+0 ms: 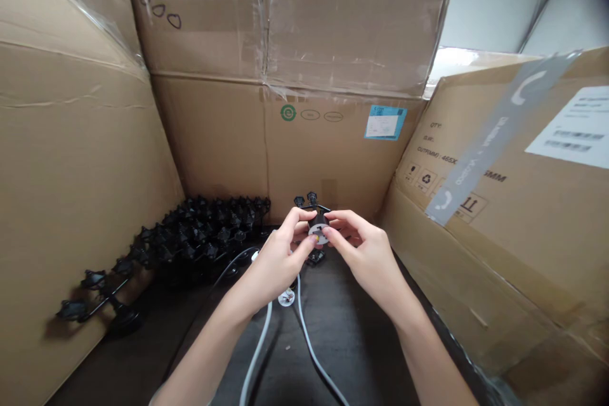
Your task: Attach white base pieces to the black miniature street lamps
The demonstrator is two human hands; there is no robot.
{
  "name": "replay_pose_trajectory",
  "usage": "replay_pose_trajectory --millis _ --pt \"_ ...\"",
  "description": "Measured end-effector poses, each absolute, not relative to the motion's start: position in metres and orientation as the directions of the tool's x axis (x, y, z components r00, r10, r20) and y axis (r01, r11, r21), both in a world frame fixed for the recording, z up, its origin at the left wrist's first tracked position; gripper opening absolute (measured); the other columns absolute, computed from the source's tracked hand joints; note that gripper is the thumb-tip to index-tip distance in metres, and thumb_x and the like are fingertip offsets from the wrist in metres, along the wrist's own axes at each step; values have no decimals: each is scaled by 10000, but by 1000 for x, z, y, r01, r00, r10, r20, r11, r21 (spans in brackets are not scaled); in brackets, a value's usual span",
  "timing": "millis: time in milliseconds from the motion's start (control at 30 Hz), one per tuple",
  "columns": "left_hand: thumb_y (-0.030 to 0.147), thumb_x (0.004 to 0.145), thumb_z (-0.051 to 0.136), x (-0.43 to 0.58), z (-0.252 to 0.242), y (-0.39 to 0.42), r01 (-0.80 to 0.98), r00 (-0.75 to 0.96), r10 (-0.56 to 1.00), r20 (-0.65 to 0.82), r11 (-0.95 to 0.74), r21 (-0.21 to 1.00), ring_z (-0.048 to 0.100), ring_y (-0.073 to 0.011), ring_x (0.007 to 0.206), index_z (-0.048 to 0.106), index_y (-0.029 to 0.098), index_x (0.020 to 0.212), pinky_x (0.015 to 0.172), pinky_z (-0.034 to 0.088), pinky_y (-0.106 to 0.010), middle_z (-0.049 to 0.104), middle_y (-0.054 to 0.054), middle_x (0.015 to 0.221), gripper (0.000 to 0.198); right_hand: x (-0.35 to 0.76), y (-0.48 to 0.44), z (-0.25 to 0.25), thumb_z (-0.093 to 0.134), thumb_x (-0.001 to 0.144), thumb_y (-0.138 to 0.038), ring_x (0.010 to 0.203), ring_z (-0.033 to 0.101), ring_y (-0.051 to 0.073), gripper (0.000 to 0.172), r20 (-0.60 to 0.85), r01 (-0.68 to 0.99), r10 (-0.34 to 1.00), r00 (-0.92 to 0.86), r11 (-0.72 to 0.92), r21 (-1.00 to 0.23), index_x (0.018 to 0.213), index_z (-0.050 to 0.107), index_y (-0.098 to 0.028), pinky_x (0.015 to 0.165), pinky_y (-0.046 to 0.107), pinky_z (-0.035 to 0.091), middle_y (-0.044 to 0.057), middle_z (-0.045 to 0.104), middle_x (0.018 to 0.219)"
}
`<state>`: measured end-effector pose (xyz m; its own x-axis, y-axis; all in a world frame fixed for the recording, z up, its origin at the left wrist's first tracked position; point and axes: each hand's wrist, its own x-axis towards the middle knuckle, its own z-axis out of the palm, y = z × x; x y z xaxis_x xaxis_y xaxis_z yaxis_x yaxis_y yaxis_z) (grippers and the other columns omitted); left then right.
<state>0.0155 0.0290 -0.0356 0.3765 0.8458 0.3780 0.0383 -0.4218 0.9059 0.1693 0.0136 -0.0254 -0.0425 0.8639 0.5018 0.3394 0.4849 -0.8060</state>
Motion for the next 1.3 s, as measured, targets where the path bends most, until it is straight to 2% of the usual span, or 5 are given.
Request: replay_pose_trajectory --millis 733,1067,1300 --pt "376 867 503 15 -34 29 45 335 872 358 -394 918 629 -144 730 460 203 1039 614 445 -235 667 -39 893 248 169 13 -26 568 824 -291 730 653 162 220 453 302 887 -86 457 -837 1009 612 -183 692 281 539 48 669 872" --pt "329 870 501 14 -32 26 17 379 861 338 -372 928 628 -159 845 448 210 1146 737 477 -276 643 -76 1069 305 170 15 -27 551 834 -360 691 622 148 251 394 249 917 -66 397 -883 1013 588 -187 631 265 504 38 659 856" --pt "298 865 508 12 -32 27 37 373 864 338 -378 925 628 -187 917 446 205 1159 817 471 -326 636 -94 1101 314 171 12 -22 554 812 -264 677 632 125 249 348 222 928 -135 371 -902 1050 543 -189 605 235 494 33 636 905"
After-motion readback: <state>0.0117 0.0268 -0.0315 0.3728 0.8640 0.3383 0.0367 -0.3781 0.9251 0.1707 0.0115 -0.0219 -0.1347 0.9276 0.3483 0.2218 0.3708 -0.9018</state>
